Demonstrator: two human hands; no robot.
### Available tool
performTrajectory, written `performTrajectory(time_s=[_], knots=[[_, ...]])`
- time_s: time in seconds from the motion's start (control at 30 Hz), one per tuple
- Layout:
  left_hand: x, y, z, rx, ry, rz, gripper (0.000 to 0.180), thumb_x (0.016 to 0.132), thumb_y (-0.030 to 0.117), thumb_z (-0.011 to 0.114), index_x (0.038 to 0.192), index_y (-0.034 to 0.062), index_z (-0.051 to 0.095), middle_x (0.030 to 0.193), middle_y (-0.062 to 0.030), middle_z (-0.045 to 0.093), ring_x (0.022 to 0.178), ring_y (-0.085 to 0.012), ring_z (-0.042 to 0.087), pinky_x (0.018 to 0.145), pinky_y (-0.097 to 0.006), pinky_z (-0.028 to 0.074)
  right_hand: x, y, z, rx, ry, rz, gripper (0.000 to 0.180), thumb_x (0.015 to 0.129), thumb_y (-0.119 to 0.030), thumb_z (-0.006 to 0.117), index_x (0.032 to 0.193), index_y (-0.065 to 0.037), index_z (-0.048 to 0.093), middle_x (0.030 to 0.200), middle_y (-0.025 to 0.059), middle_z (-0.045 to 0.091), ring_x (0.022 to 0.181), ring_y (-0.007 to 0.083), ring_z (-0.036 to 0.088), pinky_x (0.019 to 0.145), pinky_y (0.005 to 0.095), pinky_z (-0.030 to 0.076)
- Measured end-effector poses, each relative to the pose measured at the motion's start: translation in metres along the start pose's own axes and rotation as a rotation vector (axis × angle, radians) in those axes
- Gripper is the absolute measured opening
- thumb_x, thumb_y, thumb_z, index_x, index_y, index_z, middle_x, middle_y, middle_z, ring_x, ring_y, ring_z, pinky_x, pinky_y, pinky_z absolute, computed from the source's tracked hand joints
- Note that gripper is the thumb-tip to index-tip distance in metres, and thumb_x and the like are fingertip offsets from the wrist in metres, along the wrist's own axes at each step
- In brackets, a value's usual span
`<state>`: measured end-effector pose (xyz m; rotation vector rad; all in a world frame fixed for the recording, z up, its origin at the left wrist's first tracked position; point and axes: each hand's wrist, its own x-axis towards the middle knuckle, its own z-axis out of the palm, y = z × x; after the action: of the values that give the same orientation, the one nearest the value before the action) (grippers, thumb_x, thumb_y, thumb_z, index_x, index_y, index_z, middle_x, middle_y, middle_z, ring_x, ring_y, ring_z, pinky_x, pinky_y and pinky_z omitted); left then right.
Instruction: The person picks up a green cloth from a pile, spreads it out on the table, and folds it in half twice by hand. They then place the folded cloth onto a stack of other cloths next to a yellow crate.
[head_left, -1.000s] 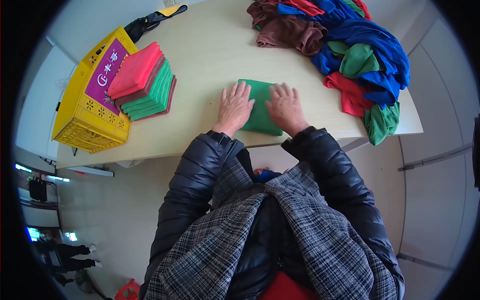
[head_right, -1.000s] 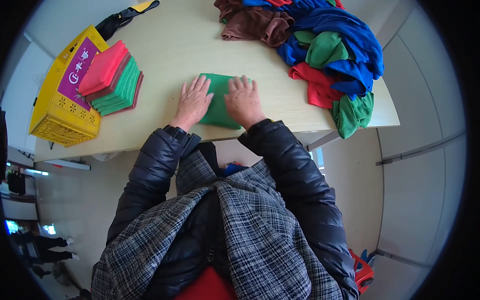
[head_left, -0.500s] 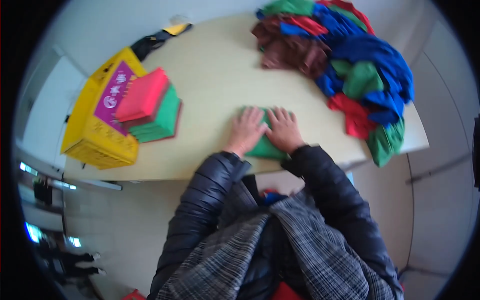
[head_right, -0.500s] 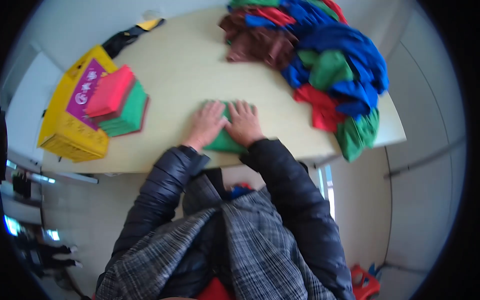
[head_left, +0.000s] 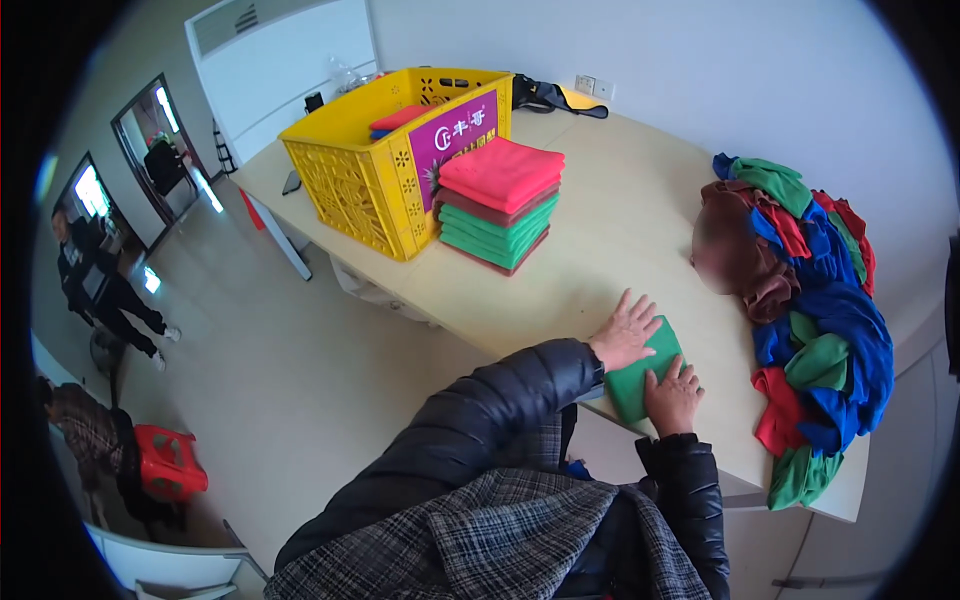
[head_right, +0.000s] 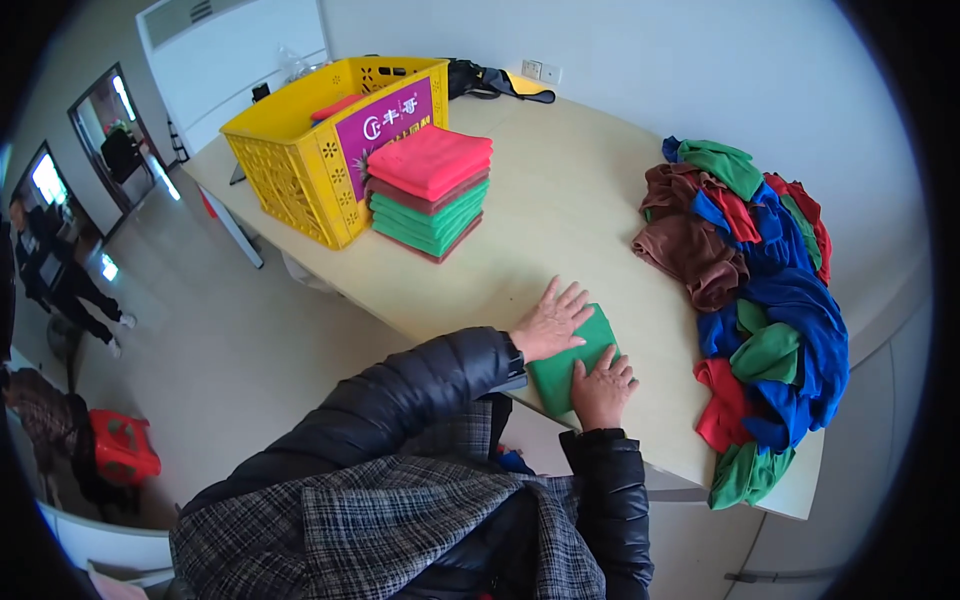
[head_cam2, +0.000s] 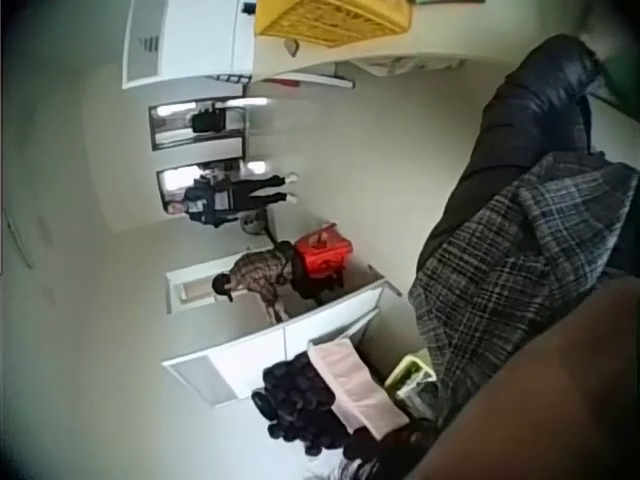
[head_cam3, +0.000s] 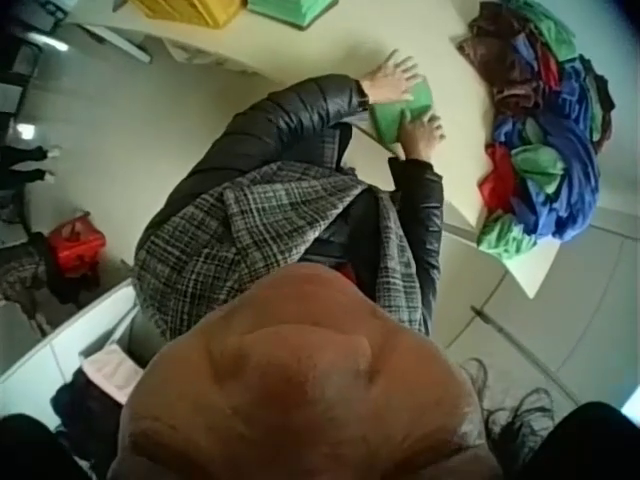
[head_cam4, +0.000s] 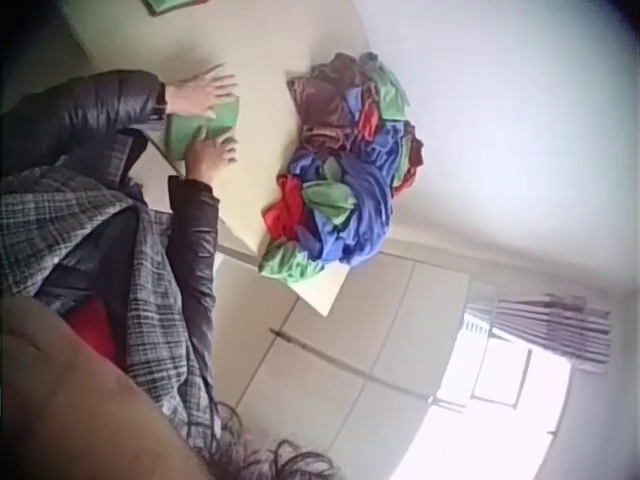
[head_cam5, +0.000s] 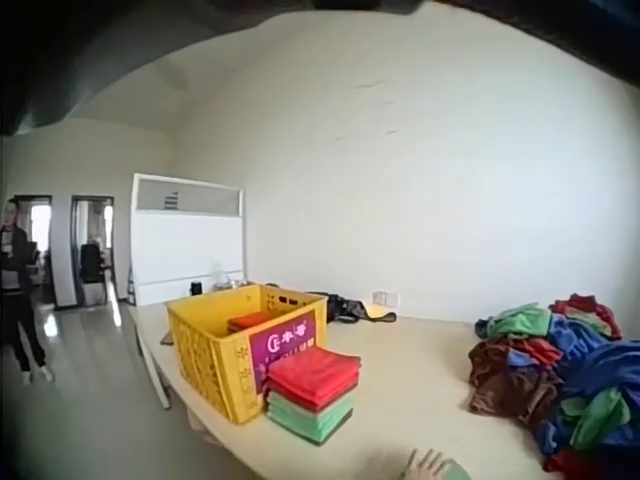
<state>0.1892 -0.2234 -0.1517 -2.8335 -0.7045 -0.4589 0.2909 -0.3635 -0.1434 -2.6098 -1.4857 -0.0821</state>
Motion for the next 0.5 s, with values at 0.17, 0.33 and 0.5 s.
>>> performTrajectory(time_s=[0.17, 0.33, 0.5], knots=[[-0.040, 0.053, -0.017, -0.248, -0.061, -0.160, 0.063, 0.096, 0.048, 0.052, 0.145, 0.0076, 0.047, 0.153, -0.0164, 0.039, 0.146, -0.0328, 0.029, 0.119, -0.058, 0.017, -0.008, 0.015, 0.012, -0.209, -0.015, 0.015, 0.075, 0.091, -0.047, 0.058, 0.141, 0.007, 0.040, 0.121, 0.0249, 0.058, 0.108, 0.0335, 0.061, 0.095, 0.0489, 0.045], [-0.063, 0.044, 0.001, -0.352, 0.025, -0.058, 0.062, 0.097, 0.046, 0.052, 0.145, 0.0080, 0.045, 0.155, -0.0152, 0.037, 0.146, -0.0321, 0.029, 0.119, -0.055, 0.019, -0.032, 0.008, -0.008, -0.137, -0.135, -0.004, 0.071, 0.091, -0.047, 0.058, 0.133, 0.010, 0.047, 0.105, 0.0213, 0.065, 0.089, 0.0305, 0.069, 0.077, 0.0398, 0.053], [-0.051, 0.004, -0.004, -0.355, -0.078, 0.195, 0.061, 0.098, 0.044, 0.051, 0.147, 0.0090, 0.043, 0.156, -0.0142, 0.036, 0.147, -0.0312, 0.028, 0.120, -0.055, 0.019, -0.052, 0.007, -0.023, -0.240, -0.161, -0.196, 0.062, 0.092, -0.044, 0.060, 0.124, 0.009, 0.053, 0.093, 0.0161, 0.068, 0.078, 0.0270, 0.070, 0.064, 0.0380, 0.055]])
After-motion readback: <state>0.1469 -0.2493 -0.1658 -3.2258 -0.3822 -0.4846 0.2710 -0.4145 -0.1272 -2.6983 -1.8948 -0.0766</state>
